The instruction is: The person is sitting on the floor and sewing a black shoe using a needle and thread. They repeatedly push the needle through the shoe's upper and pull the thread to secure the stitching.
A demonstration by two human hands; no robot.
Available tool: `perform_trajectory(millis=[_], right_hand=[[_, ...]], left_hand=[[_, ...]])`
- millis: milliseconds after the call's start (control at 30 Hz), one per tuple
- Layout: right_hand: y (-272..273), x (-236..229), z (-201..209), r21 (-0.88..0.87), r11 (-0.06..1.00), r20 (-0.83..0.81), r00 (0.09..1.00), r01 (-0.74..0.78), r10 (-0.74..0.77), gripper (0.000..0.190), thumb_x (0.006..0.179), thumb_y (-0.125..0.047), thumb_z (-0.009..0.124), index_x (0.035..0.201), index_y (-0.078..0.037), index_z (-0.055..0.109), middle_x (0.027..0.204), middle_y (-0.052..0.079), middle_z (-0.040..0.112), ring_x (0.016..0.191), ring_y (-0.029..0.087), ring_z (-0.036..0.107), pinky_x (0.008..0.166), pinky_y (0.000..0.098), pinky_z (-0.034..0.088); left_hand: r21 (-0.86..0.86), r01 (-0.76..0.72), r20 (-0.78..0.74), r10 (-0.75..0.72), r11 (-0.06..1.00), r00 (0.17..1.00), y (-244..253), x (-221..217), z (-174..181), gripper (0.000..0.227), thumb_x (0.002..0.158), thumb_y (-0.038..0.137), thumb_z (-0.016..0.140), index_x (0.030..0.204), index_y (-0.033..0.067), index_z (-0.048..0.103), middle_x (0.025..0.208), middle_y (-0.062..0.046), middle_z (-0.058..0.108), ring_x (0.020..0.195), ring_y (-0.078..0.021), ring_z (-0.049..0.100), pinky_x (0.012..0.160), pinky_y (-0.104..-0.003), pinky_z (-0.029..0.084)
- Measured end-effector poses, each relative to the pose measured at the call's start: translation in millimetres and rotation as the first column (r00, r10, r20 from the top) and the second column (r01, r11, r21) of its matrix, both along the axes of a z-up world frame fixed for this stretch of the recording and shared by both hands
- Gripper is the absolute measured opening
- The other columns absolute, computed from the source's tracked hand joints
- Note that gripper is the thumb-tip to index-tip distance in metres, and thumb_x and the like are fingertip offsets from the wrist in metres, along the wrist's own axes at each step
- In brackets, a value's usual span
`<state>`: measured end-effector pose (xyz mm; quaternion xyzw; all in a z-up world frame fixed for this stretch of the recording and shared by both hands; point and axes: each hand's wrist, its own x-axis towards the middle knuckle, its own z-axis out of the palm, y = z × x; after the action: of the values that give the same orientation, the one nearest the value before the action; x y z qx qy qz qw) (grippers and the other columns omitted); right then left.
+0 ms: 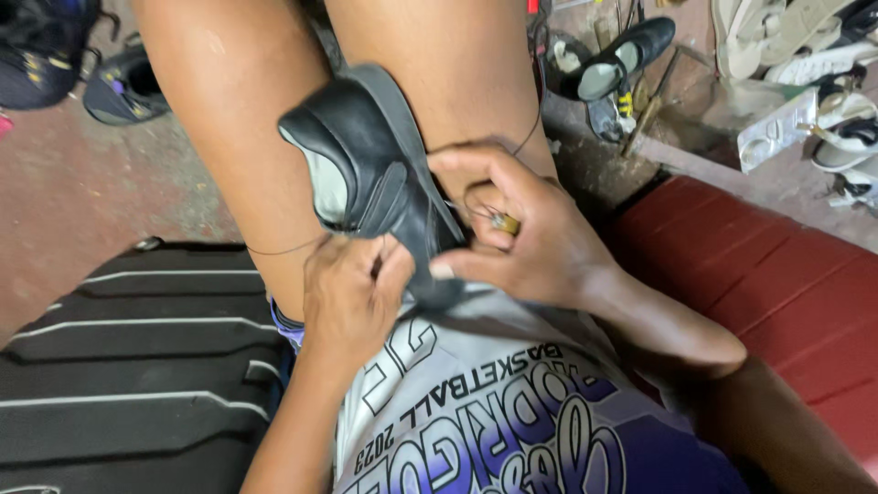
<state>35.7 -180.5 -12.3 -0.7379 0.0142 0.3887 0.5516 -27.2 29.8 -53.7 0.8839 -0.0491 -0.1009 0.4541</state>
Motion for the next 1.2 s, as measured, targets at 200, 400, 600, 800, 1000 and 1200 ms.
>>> perform_trajectory(millis=[200,400,600,800,1000,1200], right_hand=[[-2.1,-0.5,0.7,-0.067,0.991,0.0,0.993,-0.119,0.119,0.083,0.075,-0.015,0.089,0.145,-0.005,0.045,0.07,-0.012,0.043,0.055,0.001,0.039,0.048,0.0198,0.037],[0.0,-4.0,-13.9,-0.02,0.995,0.15,0.983,-0.101,0.103,0.078,0.081,-0.017,0.086,0.146,-0.004,0.046,0.064,-0.01,0.04,0.055,0.001,0.039,0.049,0.0211,0.035],[-1.3,-4.4,-12.1,0.013,0.996,0.15,0.985,-0.084,0.081,0.076,0.082,-0.01,0.086,0.147,-0.004,0.047,0.062,-0.009,0.034,0.053,0.001,0.034,0.05,0.0195,0.03],[3.4,-2.2,-9.7,0.007,0.997,0.103,0.992,-0.078,0.077,0.077,0.081,-0.014,0.087,0.147,-0.005,0.047,0.062,-0.01,0.035,0.053,0.0,0.033,0.049,0.0192,0.03],[4.3,-3.1,-7.4,-0.044,0.993,0.128,0.986,-0.105,0.11,0.076,0.08,-0.015,0.087,0.145,-0.006,0.048,0.061,-0.01,0.035,0.054,0.001,0.035,0.051,0.0192,0.032],[-0.8,0.1,-3.8,-0.039,0.994,0.048,0.994,-0.1,0.101,0.081,0.079,-0.017,0.087,0.148,-0.005,0.047,0.068,-0.011,0.044,0.059,0.003,0.037,0.054,0.0204,0.036]], left_hand=[[-0.117,0.05,-0.274,-0.08,0.992,0.958,5.7,4.5,0.2,0.023,0.092,0.013,0.069,0.074,0.0026,0.06,0.067,-0.015,0.059,0.063,-0.0355,0.058,0.065,-0.043,0.045],[0.005,0.011,-0.107,-0.011,1.0,0.994,9.5,-7.5,7.7,0.031,0.096,0.011,0.067,0.07,0.0022,0.053,0.064,-0.014,0.053,0.063,-0.0304,0.051,0.066,-0.042,0.041],[-0.096,-0.695,-0.416,0.606,0.712,0.678,45.3,-55.6,12.5,0.032,0.108,0.016,0.059,0.08,0.0041,0.049,0.064,-0.001,0.053,0.051,-0.0054,0.047,0.047,-0.03,0.037],[0.518,-0.485,0.003,0.566,0.704,0.824,82.5,-50.1,15.5,0.026,0.107,0.017,0.067,0.093,-0.0028,0.058,0.088,-0.018,0.057,0.069,-0.0235,0.053,0.059,-0.037,0.043],[0.206,-0.283,0.074,0.273,0.937,0.959,26.7,-29.0,37.6,0.015,0.101,0.009,0.062,0.111,0.0013,0.069,0.107,-0.012,0.07,0.091,-0.0299,0.07,0.082,-0.043,0.057],[-0.039,-0.051,-0.127,0.046,0.998,0.991,-1.9,-4.6,3.3,0.011,0.092,0.012,0.071,0.089,0.0032,0.065,0.077,-0.015,0.061,0.072,-0.0334,0.061,0.067,-0.044,0.048]])
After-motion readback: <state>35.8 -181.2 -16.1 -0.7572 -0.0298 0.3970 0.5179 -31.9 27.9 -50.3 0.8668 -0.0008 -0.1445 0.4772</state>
